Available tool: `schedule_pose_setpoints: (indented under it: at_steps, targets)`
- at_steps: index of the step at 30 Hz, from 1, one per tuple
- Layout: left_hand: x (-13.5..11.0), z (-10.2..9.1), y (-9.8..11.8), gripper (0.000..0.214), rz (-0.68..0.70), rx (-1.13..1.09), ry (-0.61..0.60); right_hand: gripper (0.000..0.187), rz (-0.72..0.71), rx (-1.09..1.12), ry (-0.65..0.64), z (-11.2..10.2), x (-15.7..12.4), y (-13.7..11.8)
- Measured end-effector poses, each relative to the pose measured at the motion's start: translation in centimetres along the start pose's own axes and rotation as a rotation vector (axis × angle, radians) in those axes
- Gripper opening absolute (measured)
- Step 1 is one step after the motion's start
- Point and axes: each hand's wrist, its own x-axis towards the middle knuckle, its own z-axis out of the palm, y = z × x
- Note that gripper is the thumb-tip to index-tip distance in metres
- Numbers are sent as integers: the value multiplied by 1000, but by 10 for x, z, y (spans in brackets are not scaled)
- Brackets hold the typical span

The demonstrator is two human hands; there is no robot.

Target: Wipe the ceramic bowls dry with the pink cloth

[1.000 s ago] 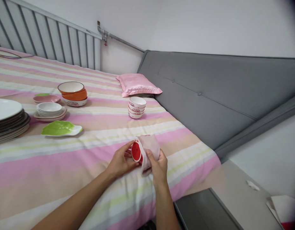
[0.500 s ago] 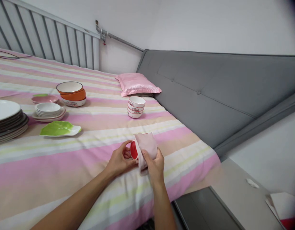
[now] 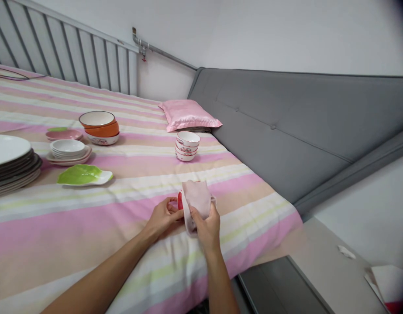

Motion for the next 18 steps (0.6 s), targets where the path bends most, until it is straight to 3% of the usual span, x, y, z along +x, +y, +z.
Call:
schedule_pose_setpoints:
  at_steps: [7,18]
  targets:
    - [-3,3,11,36,-111,-153,-97,38,-32,-142,-27,4,-6,-10]
    - [4,0,7,54,-271,-118,-86,28,-61,-333,-80,6,-7,-7]
